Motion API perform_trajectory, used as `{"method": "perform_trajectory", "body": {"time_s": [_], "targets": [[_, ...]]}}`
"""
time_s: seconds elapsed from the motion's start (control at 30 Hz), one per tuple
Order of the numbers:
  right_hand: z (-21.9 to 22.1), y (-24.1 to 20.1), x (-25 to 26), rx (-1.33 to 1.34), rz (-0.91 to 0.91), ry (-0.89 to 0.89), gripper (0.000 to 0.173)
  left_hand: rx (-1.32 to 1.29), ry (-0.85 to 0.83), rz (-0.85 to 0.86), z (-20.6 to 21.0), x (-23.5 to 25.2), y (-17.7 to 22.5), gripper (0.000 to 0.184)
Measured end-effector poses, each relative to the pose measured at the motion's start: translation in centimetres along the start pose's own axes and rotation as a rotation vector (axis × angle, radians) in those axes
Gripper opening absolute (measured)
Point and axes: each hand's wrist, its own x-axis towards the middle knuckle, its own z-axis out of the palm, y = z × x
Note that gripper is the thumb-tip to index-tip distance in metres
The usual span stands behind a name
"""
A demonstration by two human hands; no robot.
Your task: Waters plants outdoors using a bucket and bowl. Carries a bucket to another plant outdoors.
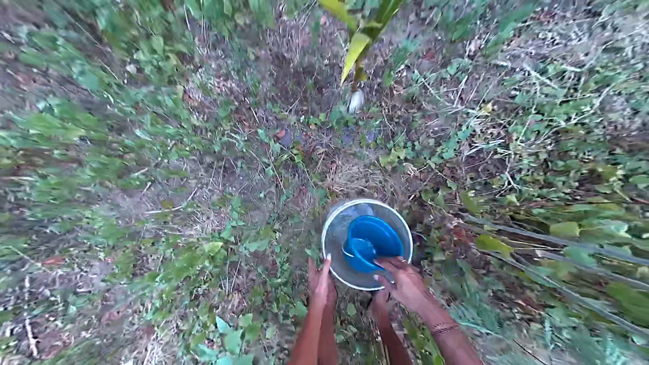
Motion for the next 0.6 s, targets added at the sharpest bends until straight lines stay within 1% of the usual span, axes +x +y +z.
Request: {"method": "perform_trajectory", "body": {"time_s": [0.03, 0.07, 0.13, 0.17, 0.2, 0.23, 0.27, 0.3, 0.33, 0.37, 0.43, 0.5, 0.53, 0.6], "targets": [[-0.7, 0.2, 0.5, -0.024, 0.021, 0.041, 0.044, 0.056, 0.012, 0.004, -0.4, -0.2, -0.1, 0.087], [-1.5, 0.9, 1.1, -0.045, 0.066, 0.115, 0.047, 0.107, 0.016, 0.001, -0.9, 0.0, -0.5, 0.089], [-2.8, 3.0, 2.8, -0.044, 0.215, 0.227, 0.053, 0.208, -0.032, -0.063, -1.8, 1.2, -1.7, 0.097], [-3.2, 4.3, 3.9, -0.043, 0.303, 0.213, 0.061, 0.258, -0.083, -0.114, -2.1, 1.8, -2.3, 0.101], [-3.3, 5.6, 5.0, -0.023, 0.387, 0.154, 0.071, 0.280, -0.153, -0.167, -2.2, 2.3, -2.7, 0.104], [-3.4, 6.8, 6.1, 0.020, 0.464, 0.060, 0.078, 0.275, -0.219, -0.224, -1.9, 2.7, -3.0, 0.102], [-3.3, 8.0, 7.0, 0.072, 0.513, -0.028, 0.080, 0.256, -0.269, -0.271, -1.5, 2.8, -3.2, 0.093], [-3.1, 8.6, 7.7, 0.123, 0.544, -0.103, 0.078, 0.220, -0.313, -0.302, -1.3, 2.5, -3.3, 0.083], [-2.9, 8.6, 8.7, 0.147, 0.559, -0.148, 0.074, 0.167, -0.329, -0.300, -1.3, 2.1, -3.0, 0.072], [-2.8, 8.5, 9.8, 0.140, 0.568, -0.176, 0.070, 0.127, -0.325, -0.281, -1.3, 2.0, -2.8, 0.065], [-2.4, 8.7, 10.9, 0.074, 0.591, -0.222, 0.064, 0.100, -0.304, -0.249, -1.2, 2.0, -3.3, 0.062], [-1.9, 9.7, 11.5, 0.007, 0.581, -0.266, 0.062, 0.105, -0.287, -0.206, -0.7, 2.9, -4.6, 0.066], [-1.4, 10.2, 11.7, -0.014, 0.568, -0.286, 0.062, 0.106, -0.265, -0.204, -0.7, 3.4, -5.0, 0.064], [-1.2, 9.3, 11.4, -0.014, 0.545, -0.333, 0.060, 0.116, -0.189, -0.235, -1.5, 3.8, -4.5, 0.051]]}}
